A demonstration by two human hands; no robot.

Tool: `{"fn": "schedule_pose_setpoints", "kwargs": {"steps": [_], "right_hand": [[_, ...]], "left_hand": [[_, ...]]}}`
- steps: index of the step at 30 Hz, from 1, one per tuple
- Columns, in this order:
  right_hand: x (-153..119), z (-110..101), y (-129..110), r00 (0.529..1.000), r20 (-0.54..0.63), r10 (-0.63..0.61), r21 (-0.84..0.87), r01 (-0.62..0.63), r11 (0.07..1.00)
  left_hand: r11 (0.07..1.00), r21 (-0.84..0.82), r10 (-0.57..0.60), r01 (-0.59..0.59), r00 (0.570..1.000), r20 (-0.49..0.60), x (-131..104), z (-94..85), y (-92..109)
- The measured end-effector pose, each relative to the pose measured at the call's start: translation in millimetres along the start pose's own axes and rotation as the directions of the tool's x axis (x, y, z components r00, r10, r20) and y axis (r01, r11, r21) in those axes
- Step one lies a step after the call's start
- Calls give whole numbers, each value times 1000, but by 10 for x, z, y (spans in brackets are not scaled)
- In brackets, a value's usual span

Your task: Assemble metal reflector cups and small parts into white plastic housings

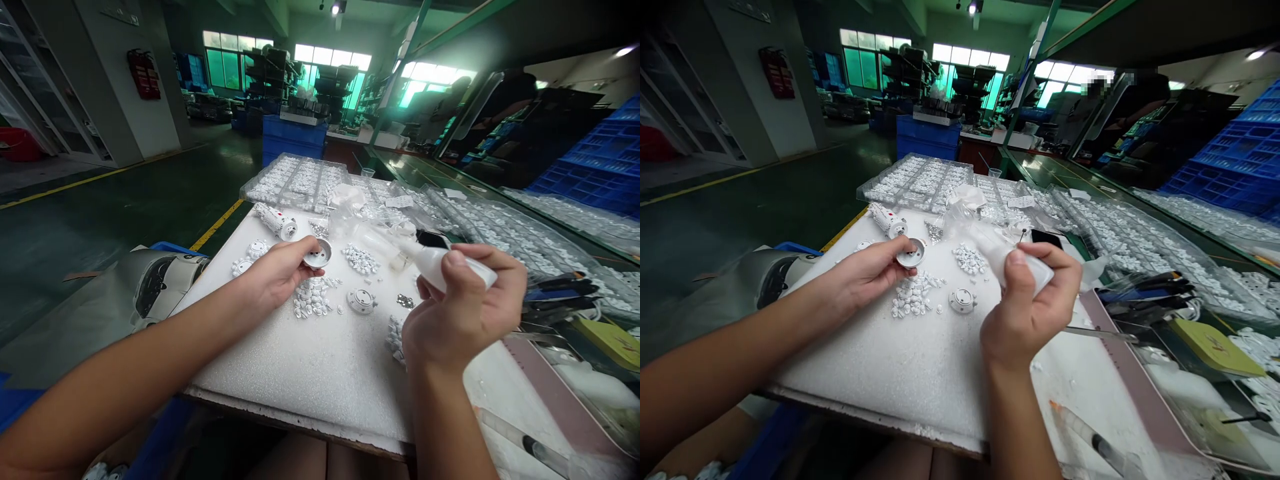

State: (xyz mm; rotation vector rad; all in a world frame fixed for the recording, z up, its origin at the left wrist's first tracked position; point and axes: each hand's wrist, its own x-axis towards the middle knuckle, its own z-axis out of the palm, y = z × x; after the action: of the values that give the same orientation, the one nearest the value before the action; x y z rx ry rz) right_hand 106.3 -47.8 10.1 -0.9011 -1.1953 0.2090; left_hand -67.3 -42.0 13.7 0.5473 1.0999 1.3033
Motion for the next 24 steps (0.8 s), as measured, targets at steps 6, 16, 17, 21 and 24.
{"fn": "schedule_pose_setpoints", "kwargs": {"steps": [6,16,17,21,24], "right_hand": [[155,31,229,947,6,321,-82,-320,944],[15,234,466,718,534,447,-346,-298,890],[10,234,471,722,535,439,-354,-280,892],[85,146,426,731,501,464,-345,-323,881],[265,15,452,807,288,515,-261,-452,853]], "left_hand": [[999,-25,30,-31,999,-29,14,-33,67],[999,-33,31,-30,999,34,2,-12,31],[999,-34,31,-30,999,36,3,-12,28],[998,-29,55,-53,997,50,-8,-6,18],[998,-25,50,-49,998,42,-26,11,13]]}}
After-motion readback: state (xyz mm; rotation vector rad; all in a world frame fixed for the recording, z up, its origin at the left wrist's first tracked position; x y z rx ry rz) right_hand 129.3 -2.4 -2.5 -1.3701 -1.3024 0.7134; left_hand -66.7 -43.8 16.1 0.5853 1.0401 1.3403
